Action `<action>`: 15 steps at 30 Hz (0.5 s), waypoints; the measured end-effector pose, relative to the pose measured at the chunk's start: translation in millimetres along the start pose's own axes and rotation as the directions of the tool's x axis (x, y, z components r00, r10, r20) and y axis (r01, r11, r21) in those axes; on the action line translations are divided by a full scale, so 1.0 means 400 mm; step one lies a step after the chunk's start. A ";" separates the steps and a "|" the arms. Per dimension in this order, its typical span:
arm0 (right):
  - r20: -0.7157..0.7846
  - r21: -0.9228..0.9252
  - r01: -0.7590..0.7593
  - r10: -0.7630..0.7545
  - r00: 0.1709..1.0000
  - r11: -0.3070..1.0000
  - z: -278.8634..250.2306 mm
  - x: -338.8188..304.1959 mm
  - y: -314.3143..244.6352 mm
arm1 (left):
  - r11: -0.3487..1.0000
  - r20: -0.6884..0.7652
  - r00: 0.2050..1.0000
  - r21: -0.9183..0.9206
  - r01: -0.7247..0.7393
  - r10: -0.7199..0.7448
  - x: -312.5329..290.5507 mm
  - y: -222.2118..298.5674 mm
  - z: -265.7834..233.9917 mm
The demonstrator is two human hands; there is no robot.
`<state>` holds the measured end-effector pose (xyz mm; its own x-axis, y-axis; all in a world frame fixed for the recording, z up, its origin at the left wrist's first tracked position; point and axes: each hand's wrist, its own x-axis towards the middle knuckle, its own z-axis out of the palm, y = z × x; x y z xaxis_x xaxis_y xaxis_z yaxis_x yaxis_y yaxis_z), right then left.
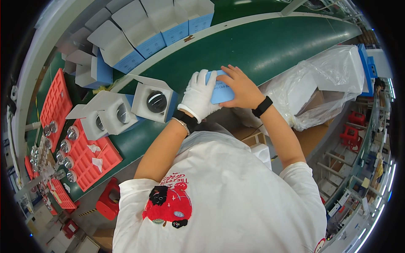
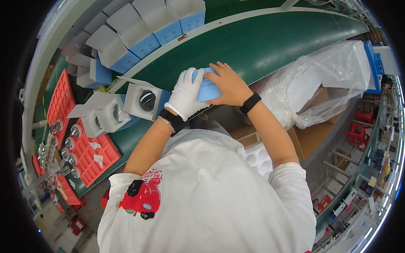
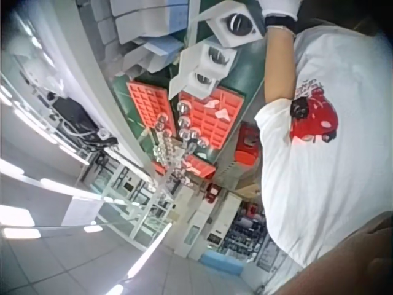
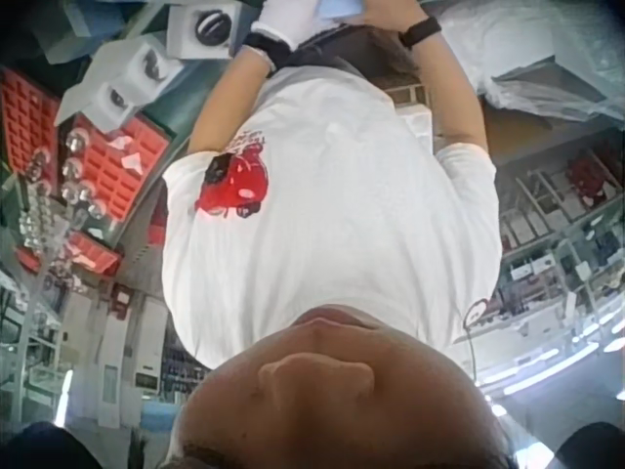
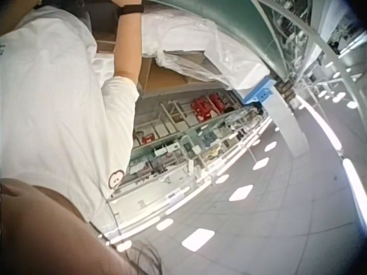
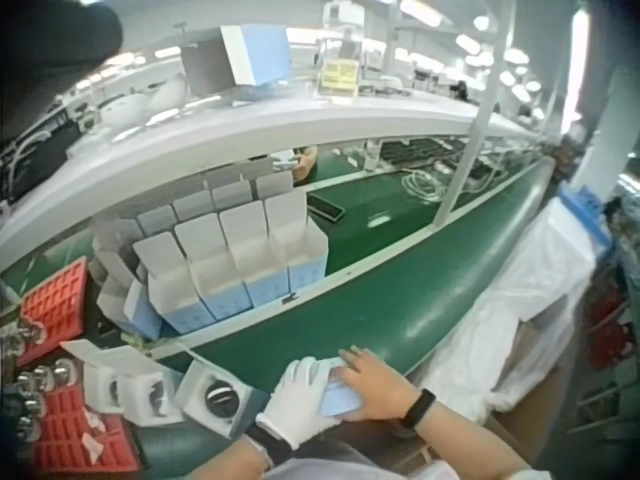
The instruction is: Packaging spherical electronic components into individual boxes and placing them on an assembly line.
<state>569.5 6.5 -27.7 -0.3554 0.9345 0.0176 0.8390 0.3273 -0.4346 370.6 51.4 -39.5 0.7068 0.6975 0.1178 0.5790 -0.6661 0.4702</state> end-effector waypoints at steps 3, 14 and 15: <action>0.015 0.075 -0.010 0.009 1.000 0.997 -0.011 0.013 0.000 | 0.998 -0.013 0.998 -0.015 -0.055 0.055 0.000 -0.014 -0.012; -0.152 -0.077 0.078 -0.089 0.984 0.994 0.050 -0.023 0.002 | 0.988 0.109 0.994 0.155 -0.006 -0.011 -0.009 0.009 -0.026; -0.148 -0.091 0.088 -0.101 0.984 0.992 0.048 -0.019 0.005 | 0.985 0.143 0.989 0.171 0.011 -0.036 -0.008 0.012 -0.028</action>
<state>566.0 -2.8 -46.0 -0.3735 0.9071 0.1942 0.8384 0.4197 -0.3478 366.7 49.0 -27.6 0.7365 0.6760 -0.0254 0.6476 -0.6937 0.3153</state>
